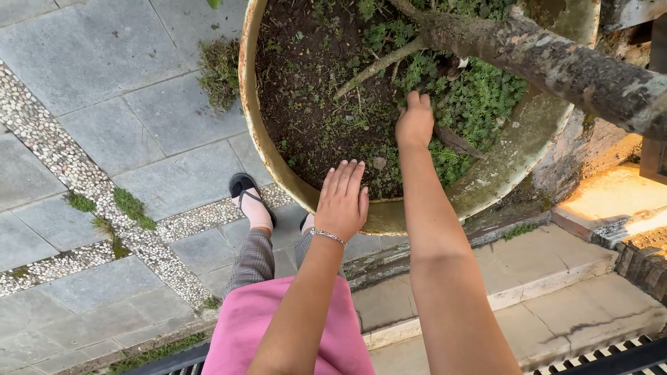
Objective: The recorder is removing weeds from a large plant pot containing a tree.
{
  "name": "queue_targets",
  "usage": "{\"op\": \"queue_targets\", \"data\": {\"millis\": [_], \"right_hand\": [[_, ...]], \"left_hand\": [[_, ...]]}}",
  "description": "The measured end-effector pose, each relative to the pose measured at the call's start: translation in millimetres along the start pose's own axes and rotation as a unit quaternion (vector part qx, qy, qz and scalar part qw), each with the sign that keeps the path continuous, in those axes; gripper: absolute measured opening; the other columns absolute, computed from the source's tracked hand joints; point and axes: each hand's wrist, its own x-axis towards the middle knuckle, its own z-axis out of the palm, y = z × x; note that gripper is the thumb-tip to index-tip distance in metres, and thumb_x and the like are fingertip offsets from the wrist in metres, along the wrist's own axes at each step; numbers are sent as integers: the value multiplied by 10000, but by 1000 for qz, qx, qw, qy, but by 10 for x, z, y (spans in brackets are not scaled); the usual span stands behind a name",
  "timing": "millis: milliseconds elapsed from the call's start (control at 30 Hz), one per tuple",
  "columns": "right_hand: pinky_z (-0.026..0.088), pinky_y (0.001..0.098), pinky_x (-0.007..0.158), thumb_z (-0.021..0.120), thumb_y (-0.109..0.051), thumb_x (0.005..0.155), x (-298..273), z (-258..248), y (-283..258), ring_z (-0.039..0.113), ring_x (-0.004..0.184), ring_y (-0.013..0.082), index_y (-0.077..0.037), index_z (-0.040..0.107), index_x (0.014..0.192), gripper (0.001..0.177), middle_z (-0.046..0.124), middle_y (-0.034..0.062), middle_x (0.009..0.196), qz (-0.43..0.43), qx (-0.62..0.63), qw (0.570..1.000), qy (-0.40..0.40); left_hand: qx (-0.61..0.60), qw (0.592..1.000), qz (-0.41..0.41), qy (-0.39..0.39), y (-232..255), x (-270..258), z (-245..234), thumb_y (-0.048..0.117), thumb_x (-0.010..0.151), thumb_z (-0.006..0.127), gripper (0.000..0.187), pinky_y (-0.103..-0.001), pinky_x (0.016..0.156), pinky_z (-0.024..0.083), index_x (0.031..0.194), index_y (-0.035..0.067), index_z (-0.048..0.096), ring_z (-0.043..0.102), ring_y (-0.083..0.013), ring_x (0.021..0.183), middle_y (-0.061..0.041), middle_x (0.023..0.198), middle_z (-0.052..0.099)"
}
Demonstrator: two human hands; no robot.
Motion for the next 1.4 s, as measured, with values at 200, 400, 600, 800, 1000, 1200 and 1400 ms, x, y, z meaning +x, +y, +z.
{"op": "queue_targets", "data": {"millis": [200,400,600,800,1000,1200,1400], "right_hand": [[550,479,913,641,-99,997,-213,-248,-46,705,1002,327,-27,647,1044,87,702,182,1138,97,69,989,-90],[536,502,940,640,-127,986,-586,-280,325,682,1050,326,-57,635,1128,159,668,202,1176,145,-29,971,-189],[554,501,798,686,-148,914,-299,-351,-88,565,1065,417,-7,587,1160,300,521,256,1226,97,32,993,-59],[540,498,924,678,-116,955,-212,84,329,661,1064,385,-42,663,1163,221,673,222,1200,87,41,993,-64],[564,440,947,685,-191,994,-378,-474,-96,720,1041,310,-37,639,1166,235,723,194,1150,167,114,969,-144],[572,448,977,636,-76,1001,-106,22,-56,703,1064,310,-90,717,1105,132,708,165,1193,45,57,996,-54],[508,487,996,645,-164,981,-821,-353,218,651,1153,365,-69,662,1238,274,662,206,1256,105,24,983,-150]], "left_hand": [[-17,1000,-14,-1,41,2,-44,261,1027,497,527,-464,1274,252,1515,69,447,413,-279,1472,-128,1513,510],[-10,1000,-6,-7,18,-3,-25,271,1019,495,536,-463,1263,245,1513,67,446,415,-289,1467,-129,1518,514],[-8,1000,-14,-8,20,-8,-9,275,1017,500,547,-465,1262,243,1521,72,443,414,-285,1464,-131,1513,514],[-2,1000,-5,-5,18,-15,-7,275,1020,498,544,-467,1263,242,1518,64,437,415,-290,1467,-137,1520,508],[-4,1000,-1,0,3,-17,10,272,1022,508,546,-471,1265,246,1523,66,441,416,-290,1465,-136,1515,511],[-6,1000,-4,-4,20,-3,-34,270,1016,515,550,-476,1264,248,1518,57,440,413,-294,1467,-143,1513,511],[-13,1000,-1,-7,9,-20,0,275,1010,497,545,-472,1259,234,1506,57,441,406,-290,1464,-136,1513,511]]}}
